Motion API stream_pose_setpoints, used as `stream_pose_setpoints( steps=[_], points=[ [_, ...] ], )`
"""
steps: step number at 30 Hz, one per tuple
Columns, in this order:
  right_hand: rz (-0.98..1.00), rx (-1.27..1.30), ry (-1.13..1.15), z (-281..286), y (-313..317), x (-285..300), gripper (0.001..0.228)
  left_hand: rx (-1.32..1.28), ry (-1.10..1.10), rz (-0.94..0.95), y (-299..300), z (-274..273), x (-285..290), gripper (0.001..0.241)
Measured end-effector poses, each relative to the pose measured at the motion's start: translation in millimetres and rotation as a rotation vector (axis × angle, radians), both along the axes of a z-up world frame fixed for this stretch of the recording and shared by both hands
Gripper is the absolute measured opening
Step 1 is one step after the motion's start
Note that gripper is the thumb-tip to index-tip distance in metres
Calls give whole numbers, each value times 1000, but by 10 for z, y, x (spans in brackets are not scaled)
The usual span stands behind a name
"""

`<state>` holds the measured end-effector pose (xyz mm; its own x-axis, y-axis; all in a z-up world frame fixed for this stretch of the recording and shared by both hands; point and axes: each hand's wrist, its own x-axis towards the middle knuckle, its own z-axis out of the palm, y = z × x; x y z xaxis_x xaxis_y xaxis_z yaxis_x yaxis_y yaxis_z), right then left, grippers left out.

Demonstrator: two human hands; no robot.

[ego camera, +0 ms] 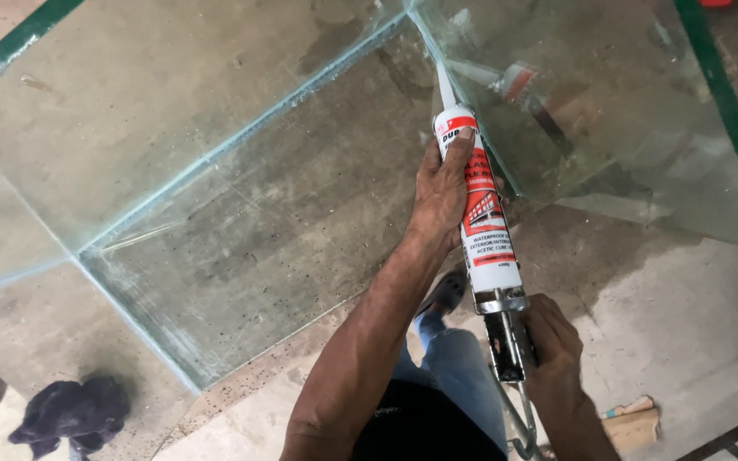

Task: Applying silicone sealant to the edges of glass panels and smoothing the joints to assemble a tank.

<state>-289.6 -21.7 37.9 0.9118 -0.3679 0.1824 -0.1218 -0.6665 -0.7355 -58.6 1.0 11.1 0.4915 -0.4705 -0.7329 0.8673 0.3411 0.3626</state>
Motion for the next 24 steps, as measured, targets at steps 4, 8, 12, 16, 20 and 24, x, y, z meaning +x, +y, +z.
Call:
stream_pose_setpoints(
  steps=[4,8,12,16,20,24],
  points=[
    [24,14,-12,117,-4,-4,11,-9,8,47,-22,-16,-99,38],
    [36,14,-57,119,-25,-56,9,-5,21,18,-24,-7,-160,48],
    [43,24,-33,35,-59,-244,24,-33,9,18,-15,-36,-273,43],
    [38,12,-26,52,-46,-310,10,-3,12,17,-19,0,-339,51],
    [27,10,-14,53,-38,-390,2,-18,30,37,-27,-41,-431,48],
    [62,2,-53,65,-36,-448,46,-65,27,55,-27,-143,-537,46]
  ],
)
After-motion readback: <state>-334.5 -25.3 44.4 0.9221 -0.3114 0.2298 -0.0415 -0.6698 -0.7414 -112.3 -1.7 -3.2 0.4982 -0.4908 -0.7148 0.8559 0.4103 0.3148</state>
